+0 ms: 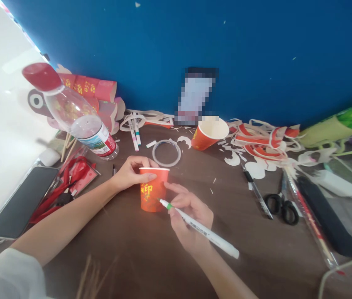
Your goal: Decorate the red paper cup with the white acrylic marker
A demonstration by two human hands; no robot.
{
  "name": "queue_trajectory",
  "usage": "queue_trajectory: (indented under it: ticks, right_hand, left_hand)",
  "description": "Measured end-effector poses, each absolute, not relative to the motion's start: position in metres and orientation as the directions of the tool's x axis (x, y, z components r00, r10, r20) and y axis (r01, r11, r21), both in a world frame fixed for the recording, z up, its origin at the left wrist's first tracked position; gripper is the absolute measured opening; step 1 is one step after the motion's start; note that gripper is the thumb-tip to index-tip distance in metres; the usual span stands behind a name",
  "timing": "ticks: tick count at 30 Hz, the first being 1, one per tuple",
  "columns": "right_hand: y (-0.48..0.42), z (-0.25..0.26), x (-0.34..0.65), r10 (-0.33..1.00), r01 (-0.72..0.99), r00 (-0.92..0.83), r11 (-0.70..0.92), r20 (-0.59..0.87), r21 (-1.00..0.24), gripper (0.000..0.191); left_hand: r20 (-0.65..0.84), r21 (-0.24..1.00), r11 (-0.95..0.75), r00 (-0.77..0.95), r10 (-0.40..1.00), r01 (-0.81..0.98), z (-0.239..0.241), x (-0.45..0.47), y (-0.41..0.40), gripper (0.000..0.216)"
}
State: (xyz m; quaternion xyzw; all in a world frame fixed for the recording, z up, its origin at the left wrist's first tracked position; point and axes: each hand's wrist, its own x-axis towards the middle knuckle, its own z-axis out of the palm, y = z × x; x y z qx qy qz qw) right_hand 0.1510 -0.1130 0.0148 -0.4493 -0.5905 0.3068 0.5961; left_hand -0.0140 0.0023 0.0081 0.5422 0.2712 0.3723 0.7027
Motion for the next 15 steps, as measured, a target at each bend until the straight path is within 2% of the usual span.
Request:
queue_trajectory:
  ticks: [10,15]
  right_hand:
    - [-0.1130,0.0156,0.1493,0.889,0.274,0.077,0.416,0.451,-0.867,0.012]
    - [-0.1121,0.0137,0.1495,0.890,0.273,0.101,0.406,0.445,-0.872,0.011]
  left_hand:
    - [0.025,0.963,0.138,0.585,0.811,-0.232,0.0072,-0.0146,0.0026,0.039]
    - [0.024,0.959,0.146,0.582,0.813,-0.243,0.0081,-0.0145,0.0025,0.038]
